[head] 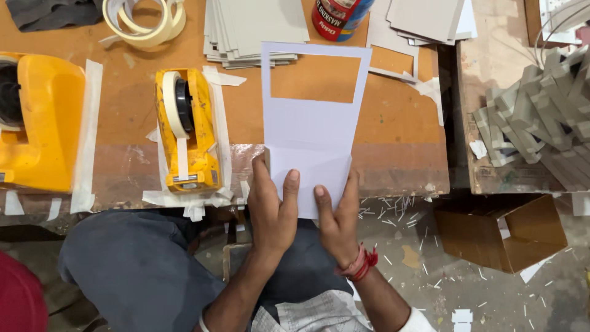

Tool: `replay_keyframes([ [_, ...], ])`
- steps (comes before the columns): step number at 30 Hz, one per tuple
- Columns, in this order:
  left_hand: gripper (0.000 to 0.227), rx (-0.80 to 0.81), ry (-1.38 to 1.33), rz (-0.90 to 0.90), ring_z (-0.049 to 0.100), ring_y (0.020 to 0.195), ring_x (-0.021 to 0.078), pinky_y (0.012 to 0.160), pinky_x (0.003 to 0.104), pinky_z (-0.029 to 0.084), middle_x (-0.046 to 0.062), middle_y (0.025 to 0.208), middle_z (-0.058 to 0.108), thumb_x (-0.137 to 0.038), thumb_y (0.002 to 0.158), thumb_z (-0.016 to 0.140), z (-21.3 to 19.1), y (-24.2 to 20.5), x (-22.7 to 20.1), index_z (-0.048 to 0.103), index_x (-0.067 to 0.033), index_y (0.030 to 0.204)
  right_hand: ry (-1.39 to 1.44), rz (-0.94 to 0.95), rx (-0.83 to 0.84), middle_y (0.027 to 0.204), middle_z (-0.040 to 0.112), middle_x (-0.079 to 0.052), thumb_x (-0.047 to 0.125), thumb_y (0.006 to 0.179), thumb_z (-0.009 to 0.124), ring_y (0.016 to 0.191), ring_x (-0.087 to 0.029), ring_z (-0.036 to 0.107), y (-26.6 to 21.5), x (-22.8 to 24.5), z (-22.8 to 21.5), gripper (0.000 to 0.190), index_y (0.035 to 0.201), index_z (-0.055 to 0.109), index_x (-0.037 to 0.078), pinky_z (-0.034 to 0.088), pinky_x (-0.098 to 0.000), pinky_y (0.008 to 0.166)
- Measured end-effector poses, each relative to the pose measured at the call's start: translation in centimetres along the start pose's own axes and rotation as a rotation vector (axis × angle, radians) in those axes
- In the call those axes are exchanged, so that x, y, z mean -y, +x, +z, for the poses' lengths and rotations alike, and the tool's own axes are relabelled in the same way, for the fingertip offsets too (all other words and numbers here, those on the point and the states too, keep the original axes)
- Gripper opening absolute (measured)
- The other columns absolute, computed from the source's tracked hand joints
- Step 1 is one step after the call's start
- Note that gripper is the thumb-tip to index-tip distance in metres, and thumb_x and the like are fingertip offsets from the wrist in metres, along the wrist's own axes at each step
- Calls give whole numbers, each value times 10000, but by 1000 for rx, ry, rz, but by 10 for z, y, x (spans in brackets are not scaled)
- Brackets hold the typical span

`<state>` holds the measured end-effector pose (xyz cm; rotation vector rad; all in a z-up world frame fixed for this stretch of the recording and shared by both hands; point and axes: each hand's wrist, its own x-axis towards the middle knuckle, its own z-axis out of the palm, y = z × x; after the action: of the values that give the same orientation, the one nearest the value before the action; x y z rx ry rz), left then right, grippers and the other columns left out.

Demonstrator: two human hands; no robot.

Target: The person assembles small cardboard frames by applying adhesive tape to edges and attaching white inserts. They repeatedly pick up frames, apply tape, and press components together at a cluttered workbench.

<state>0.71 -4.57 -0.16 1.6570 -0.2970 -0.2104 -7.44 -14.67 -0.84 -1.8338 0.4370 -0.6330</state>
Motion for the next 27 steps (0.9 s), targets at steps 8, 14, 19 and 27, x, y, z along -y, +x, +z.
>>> replay_keyframes([
  [8,925,159,-338,-1,634,1195,384,996,437,548,259,1388,502,-276,886,753,-11,5,-14,205,40,1561,260,70,-114,1222,628,-132,150,1050,571,1100,-186,642,27,13,-12,421,1405,436,-33,555,-345,943],
  [14,517,198,394,570,529,1365,370,1127,470,464,203,1515,464,-83,839,767,-20,7,-17,692,-241,1327,654,223,-76,1146,676,-143,136,1057,561,908,-236,714,45,12,-22,369,1382,439,13,609,-380,672],
  [19,266,56,530,718,544,1295,313,1120,478,463,109,1370,588,-127,851,805,-24,10,-11,816,-266,1078,571,344,-56,1230,669,-149,75,1018,589,1068,-183,684,41,7,-28,399,1383,483,-45,574,-338,908],
  [27,192,71,427,553,549,1262,345,1059,438,485,108,1294,624,-135,789,858,-17,14,-18,788,-158,966,378,126,2,1470,499,-198,62,1021,596,1323,-216,563,38,15,-32,660,1589,265,0,497,-369,1102],
])
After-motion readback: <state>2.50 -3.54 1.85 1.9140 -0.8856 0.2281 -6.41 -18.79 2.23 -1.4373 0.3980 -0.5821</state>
